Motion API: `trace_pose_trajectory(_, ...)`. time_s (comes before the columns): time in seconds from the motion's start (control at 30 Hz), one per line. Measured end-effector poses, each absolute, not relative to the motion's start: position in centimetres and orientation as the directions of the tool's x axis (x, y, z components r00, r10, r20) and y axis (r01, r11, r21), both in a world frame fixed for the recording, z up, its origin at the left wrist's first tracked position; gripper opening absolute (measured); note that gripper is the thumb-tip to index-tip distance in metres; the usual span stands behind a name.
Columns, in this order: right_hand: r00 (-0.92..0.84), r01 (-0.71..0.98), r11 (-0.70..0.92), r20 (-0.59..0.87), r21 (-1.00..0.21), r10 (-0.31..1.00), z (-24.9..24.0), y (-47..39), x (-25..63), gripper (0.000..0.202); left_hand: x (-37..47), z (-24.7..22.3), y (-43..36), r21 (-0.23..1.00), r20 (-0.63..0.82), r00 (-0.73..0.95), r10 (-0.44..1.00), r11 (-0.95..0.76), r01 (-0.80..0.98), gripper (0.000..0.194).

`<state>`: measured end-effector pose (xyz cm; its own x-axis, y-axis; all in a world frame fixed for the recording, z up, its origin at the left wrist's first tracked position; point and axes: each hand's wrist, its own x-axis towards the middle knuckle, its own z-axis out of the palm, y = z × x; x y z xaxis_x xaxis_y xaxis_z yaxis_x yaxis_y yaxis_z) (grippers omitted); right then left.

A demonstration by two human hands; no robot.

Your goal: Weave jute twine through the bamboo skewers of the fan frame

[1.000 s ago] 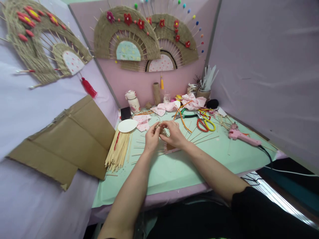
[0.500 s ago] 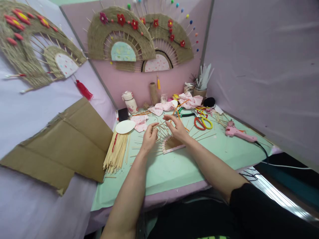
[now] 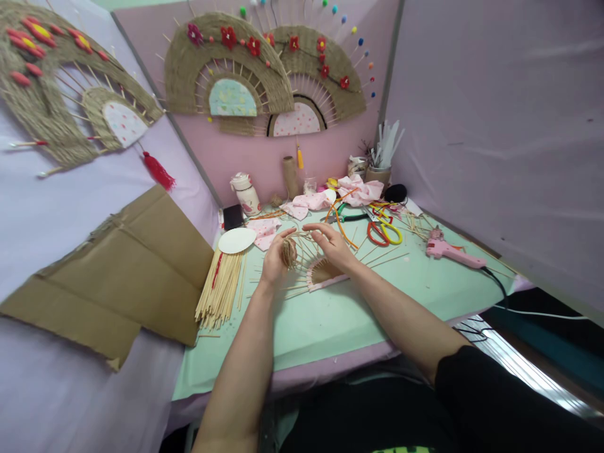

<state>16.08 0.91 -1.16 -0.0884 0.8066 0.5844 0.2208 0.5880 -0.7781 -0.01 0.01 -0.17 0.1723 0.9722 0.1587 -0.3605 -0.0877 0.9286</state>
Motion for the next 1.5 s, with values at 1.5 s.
trace_pose_trajectory(1.5,0.08,0.131,0.442,0.454,-0.887,0.887,-2.2,2.6,16.5,0.03,0.6,-0.6,-1.8,0.979,-0.199,0.608,0.769,0.181,0.091,0.035)
